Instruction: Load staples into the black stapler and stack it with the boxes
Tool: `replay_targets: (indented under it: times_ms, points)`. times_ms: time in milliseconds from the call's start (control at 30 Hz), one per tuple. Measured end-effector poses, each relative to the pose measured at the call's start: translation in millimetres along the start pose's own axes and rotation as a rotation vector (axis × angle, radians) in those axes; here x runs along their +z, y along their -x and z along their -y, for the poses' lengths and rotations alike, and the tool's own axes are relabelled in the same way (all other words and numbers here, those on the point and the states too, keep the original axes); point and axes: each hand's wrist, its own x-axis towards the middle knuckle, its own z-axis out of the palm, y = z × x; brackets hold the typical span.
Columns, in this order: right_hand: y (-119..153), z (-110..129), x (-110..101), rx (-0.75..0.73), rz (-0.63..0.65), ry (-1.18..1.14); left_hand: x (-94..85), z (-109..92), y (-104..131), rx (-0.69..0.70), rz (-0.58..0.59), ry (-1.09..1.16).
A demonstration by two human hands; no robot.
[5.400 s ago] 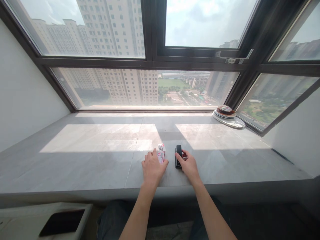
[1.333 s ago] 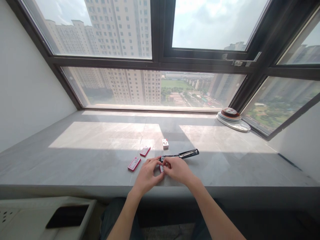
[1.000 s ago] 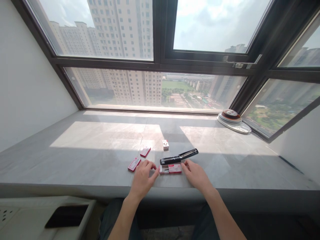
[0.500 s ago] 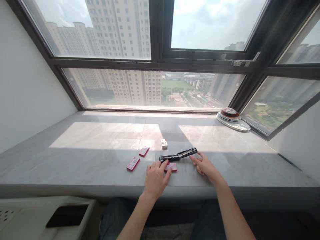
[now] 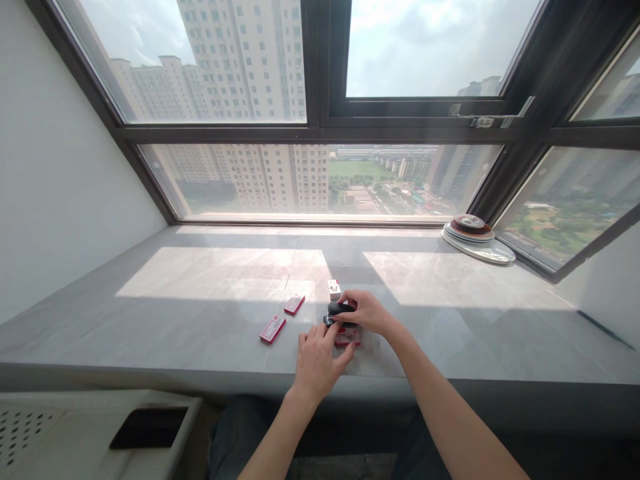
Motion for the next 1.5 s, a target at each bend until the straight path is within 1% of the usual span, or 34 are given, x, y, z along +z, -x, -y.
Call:
replay_targets:
  times_ms: [67, 167, 267, 333, 367, 433, 500, 567, 633, 667, 733, 833, 967, 1067, 1133, 1200, 1267, 1300, 1367, 1433, 1500]
  points:
    - [1.7, 3.1, 0.7, -0.021, 0.037, 0.078, -0.9, 0.4, 0.5, 0.006, 0.004, 0.013]
    - [7.3, 2.7, -4.5, -0.036, 0.068, 0.15, -1.8, -2.6, 0.9, 0.039, 0.027, 0.017]
    - [15.0, -1.9, -9.0, -0.009, 0.036, 0.187, -5.9, -3.9, 0.6, 0.108, 0.065, 0.027]
    - [20.5, -5.9, -10.0, 0.024, 0.006, 0.189, -13.5, 3.4, 0.8, 0.111, 0.06, -0.004]
    - [23.1, -7.8, -10.1, 0.039, -0.008, 0.184, -19.1, 10.6, 1.1, 0.09, 0.045, -0.036]
    - [27.6, -11.0, -9.8, 0.061, -0.026, 0.166, -32.5, 32.0, 2.4, 0.022, -0.001, -0.119]
    - [30.4, -12.8, -9.2, 0.081, -0.038, 0.153, -46.0, 58.7, 3.8, -0.058, -0.057, -0.196]
    - [31.5, -13.1, -8.2, 0.1, -0.046, 0.151, -55.7, 85.1, 3.6, -0.121, -0.113, -0.235]
    - [31.9, -11.9, -7.1, 0.11, -0.055, 0.157, -59.4, 105.7, 0.3, -0.125, -0.133, -0.198]
    - [32.3, -11.0, -6.9, 0.116, -0.061, 0.162, -58.8, 113.0, -2.5, -0.1, -0.12, -0.147]
    - [33.6, -9.0, -7.5, 0.137, -0.071, 0.169, -53.5, 120.7, -9.4, -0.032, -0.056, -0.014]
    - [36.8, -7.0, -11.9, 0.188, -0.057, 0.172, -38.8, 117.7, -20.2, 0.004, 0.014, 0.137]
    - [38.1, -9.8, -15.8, 0.265, -0.059, 0.176, -12.6, 98.3, -34.7, 0.001, -0.016, 0.171]
    - [35.2, -15.6, -8.4, 0.31, -0.102, 0.162, 8.2, 78.3, -51.4, 0.017, -0.047, 0.13]
    - [33.0, -20.1, 0.1, 0.333, -0.164, 0.139, 20.3, 63.8, -65.2, 0.055, -0.046, 0.087]
    - [32.1, -23.7, 7.7, 0.346, -0.22, 0.105, 29.3, 50.2, -77.3, 0.085, -0.047, 0.05]
    - [33.3, -25.3, 12.8, 0.34, -0.238, 0.057, 34.0, 39.8, -83.1, 0.097, -0.054, 0.035]
    - [34.6, -24.8, 14.9, 0.333, -0.236, 0.026, 34.5, 36.4, -82.6, 0.099, -0.059, 0.037]
    - [38.0, -21.0, 20.4, 0.316, -0.217, -0.041, 32.3, 33.3, -74.2, 0.107, -0.067, 0.045]
    - [40.6, -13.0, 31.2, 0.307, -0.172, -0.117, 26.6, 35.3, -57.9, 0.109, -0.078, 0.046]
    - [40.2, -1.2, 49.5, 0.303, -0.105, -0.203, 18.0, 42.4, -38.0, 0.088, -0.091, 0.037]
